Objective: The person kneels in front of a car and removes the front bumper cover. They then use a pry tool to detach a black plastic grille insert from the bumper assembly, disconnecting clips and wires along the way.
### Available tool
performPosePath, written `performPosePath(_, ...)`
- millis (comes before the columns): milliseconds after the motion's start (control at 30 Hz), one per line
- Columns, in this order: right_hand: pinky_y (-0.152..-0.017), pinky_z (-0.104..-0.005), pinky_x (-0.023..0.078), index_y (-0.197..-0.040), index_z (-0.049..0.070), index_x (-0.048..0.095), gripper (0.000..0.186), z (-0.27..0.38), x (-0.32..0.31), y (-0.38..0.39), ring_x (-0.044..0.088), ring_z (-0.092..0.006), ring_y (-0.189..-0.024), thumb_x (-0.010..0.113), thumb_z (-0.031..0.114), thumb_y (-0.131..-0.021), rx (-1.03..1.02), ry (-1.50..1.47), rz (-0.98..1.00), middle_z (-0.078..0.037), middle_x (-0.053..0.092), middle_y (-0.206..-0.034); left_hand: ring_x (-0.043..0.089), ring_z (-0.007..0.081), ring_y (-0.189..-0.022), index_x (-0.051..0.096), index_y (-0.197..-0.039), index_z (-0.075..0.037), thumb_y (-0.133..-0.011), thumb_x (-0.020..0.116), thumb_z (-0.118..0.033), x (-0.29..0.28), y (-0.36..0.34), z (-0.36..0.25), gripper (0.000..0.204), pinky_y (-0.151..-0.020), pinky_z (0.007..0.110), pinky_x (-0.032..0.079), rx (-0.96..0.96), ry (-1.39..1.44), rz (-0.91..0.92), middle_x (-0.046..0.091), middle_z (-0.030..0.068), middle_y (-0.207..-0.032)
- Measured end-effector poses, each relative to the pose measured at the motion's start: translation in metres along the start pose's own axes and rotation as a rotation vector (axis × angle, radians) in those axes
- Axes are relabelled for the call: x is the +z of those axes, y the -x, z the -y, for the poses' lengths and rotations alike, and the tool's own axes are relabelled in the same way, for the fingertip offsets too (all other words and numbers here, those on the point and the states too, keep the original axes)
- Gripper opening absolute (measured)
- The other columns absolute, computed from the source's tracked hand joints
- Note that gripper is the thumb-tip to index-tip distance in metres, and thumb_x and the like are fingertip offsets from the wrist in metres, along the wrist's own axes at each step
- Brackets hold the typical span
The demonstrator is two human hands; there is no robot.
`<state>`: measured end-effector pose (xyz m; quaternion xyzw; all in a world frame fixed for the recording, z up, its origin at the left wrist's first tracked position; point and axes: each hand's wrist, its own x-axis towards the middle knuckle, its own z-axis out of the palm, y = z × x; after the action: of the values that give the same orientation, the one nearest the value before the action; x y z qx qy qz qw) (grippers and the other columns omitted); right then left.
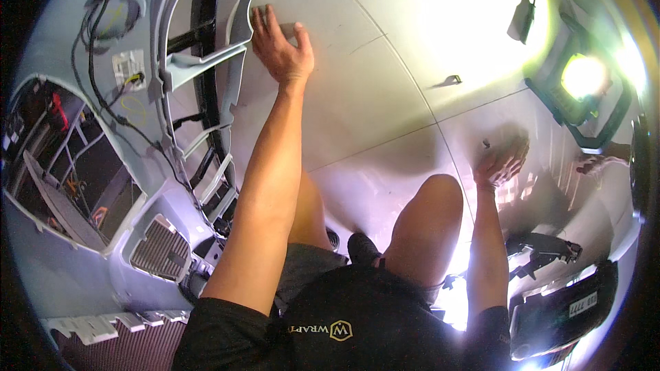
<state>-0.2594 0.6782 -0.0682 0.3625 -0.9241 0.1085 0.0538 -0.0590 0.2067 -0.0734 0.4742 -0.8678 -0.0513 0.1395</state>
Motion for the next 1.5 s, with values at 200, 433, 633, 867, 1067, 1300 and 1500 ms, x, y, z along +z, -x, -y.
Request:
performPosePath(200,-0.117,-0.0609,0.029,-0.155,0.007,0.039,0.067,-0.007,0.005,0.014,0.036,-0.0438,-0.145,0.033,0.048,-0.103,0.085,0.004,0.04,-0.021,0.036,-0.16,0.029,0.0424,-0.149,0.042,-0.151,-0.004,-0.092,0.062,-0.035,0.001,0.0,0.0,0.07,-0.119,0.058,0.024,-0.001,0.047,-0.02,0.034,0.0238,-0.16)
performPosePath(433,-0.12,-0.0559,0.027,-0.155,0.013,0.042,0.068,-0.034,0.028,0.03,0.037,-0.0352,-0.147,0.044,0.05,-0.099,0.016,0.018,-0.097,-0.013,0.039,-0.161,0.037,0.0405,-0.144,0.045,-0.15,-0.004,-0.092,0.062,-0.037,0.001,0.005,-0.002,0.069,-0.12,0.053,0.028,-0.011,0.036,-0.115,0.038,0.0276,-0.156)
performPosePath(633,-0.12,-0.0487,0.031,-0.156,0.016,0.042,0.058,-0.066,0.057,0.026,0.039,-0.0312,-0.146,0.043,0.041,-0.104,-0.011,0.196,-0.188,-0.01,0.042,-0.16,0.041,0.0432,-0.139,0.058,-0.135,-0.001,-0.095,0.057,-0.032,-0.04,0.014,-0.011,0.052,-0.117,0.055,0.029,0.103,0.089,0.06,0.049,0.0263,-0.147)
performPosePath(867,-0.121,-0.0477,0.03,-0.157,0.018,0.038,0.058,-0.141,0.109,-0.002,0.038,-0.0298,-0.147,0.042,0.044,-0.106,-0.118,0.212,-0.234,-0.008,0.04,-0.161,0.068,0.0374,-0.092,0.064,-0.102,-0.008,-0.089,0.064,-0.03,-0.121,0.241,0.01,0.026,-0.078,0.052,0.057,0.706,0.107,0.066,0.065,0.0185,-0.104)
performPosePath(1067,-0.121,-0.053,0.023,-0.151,0.016,0.046,0.055,-0.119,0.12,-0.007,0.025,-0.0257,-0.153,0.038,0.046,-0.106,0.091,0.823,0.193,-0.009,0.032,-0.165,0.059,0.0385,-0.123,0.06,-0.132,-0.007,-0.098,0.062,-0.028,-0.266,0.397,0.163,0.04,-0.105,0.048,0.047,0.393,0.154,1.116,0.061,0.0191,-0.135)
performPosePath(1300,-0.114,-0.06,0.037,-0.155,0.005,0.027,0.075,-0.014,0.014,-0.006,0.04,-0.0454,-0.142,0.057,0.041,-0.097,0.374,0.059,0.477,-0.029,0.027,-0.16,0.027,0.0469,-0.149,0.023,-0.157,0.005,-0.088,0.073,-0.049,-0.294,0.496,0.236,0.101,-0.122,0.052,0.027,-0.119,-0.218,1.057,0.029,0.0308,-0.16)
performPosePath(1500,-0.113,-0.0607,0.037,-0.158,-0.005,0.017,0.093,-0.006,0.019,0.079,0.029,-0.0485,-0.147,0.049,0.059,-0.099,0.216,0.216,0.565,-0.033,0.023,-0.161,0.021,0.0538,-0.148,0.026,-0.151,0.017,-0.082,0.069,-0.068,-0.257,0.531,0.249,0.117,-0.125,0.055,0.015,0.057,-0.337,0.973,0.027,0.031,-0.161)
